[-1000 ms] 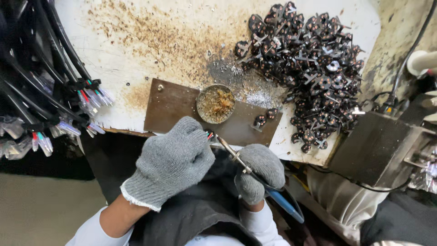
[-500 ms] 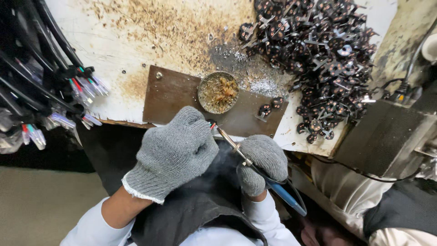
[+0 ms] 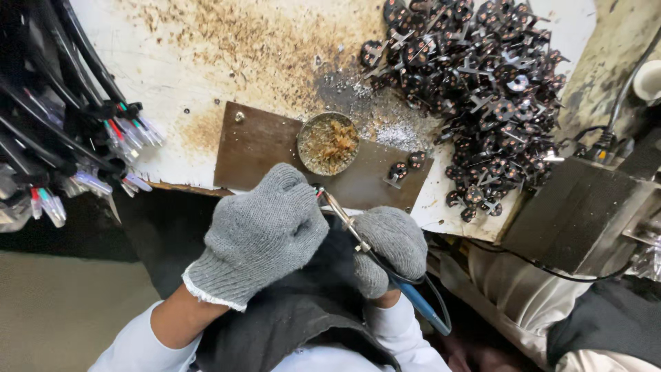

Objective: The person, wearing gloves, solders wire leads onto small electrical components at a workbench. They hold a wire in one hand and a soldering iron in the other, dip the wire in flux, solder the joint, and set the finished component on a growing pile, repeating the cycle.

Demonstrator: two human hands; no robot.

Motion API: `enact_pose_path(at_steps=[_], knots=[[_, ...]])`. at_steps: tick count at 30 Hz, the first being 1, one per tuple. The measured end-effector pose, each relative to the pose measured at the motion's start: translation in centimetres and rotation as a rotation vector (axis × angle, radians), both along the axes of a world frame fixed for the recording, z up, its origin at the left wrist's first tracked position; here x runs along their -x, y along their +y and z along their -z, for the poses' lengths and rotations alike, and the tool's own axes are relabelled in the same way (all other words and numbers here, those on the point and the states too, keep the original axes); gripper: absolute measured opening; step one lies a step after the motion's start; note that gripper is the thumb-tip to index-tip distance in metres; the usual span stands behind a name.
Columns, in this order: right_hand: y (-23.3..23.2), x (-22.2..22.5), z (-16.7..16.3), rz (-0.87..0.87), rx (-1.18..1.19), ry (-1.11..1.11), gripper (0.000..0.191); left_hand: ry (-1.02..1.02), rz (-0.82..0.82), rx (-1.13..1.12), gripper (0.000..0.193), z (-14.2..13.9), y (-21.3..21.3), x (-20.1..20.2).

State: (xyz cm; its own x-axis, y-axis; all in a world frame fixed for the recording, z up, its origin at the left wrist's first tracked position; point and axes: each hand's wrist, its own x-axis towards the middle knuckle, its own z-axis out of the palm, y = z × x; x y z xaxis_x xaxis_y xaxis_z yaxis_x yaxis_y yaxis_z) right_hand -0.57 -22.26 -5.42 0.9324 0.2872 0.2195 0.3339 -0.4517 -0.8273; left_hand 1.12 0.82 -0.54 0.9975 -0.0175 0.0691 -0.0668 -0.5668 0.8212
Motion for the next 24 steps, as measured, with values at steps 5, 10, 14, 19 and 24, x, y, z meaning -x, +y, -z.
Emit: enact_pose_path(at_steps=[5, 10, 14, 19, 24], knots=[[0.4, -1.0, -1.6, -0.024, 0.038, -0.11, 0.037, 0.009, -0.004, -0.031, 0.016, -0.5, -0.1, -0.4], [0.4, -1.6, -1.9, -0.063, 0.029, -0.114, 0.036, -0.001, -0.01, -0.031, 0.017, -0.5, -0.3, -0.5], [0.1, -1.5, -1.3, -0.045, -0.005, -0.129, 0.034, -0.005, -0.032, -0.033, 0.017, -0.4, -0.4, -0.4], [0.2, -2.1, -1.7, -0.098, -0.02, -0.049, 0.029, -0.018, -0.032, -0.029, 0.016, -0.6, -0.4, -0.4], [0.8, -3.8, -3.2, -0.157, -0.146, -0.001, 0.026, -0.028, -0.048, -0.09, 0.018, -1.5, -0.5, -0.8]])
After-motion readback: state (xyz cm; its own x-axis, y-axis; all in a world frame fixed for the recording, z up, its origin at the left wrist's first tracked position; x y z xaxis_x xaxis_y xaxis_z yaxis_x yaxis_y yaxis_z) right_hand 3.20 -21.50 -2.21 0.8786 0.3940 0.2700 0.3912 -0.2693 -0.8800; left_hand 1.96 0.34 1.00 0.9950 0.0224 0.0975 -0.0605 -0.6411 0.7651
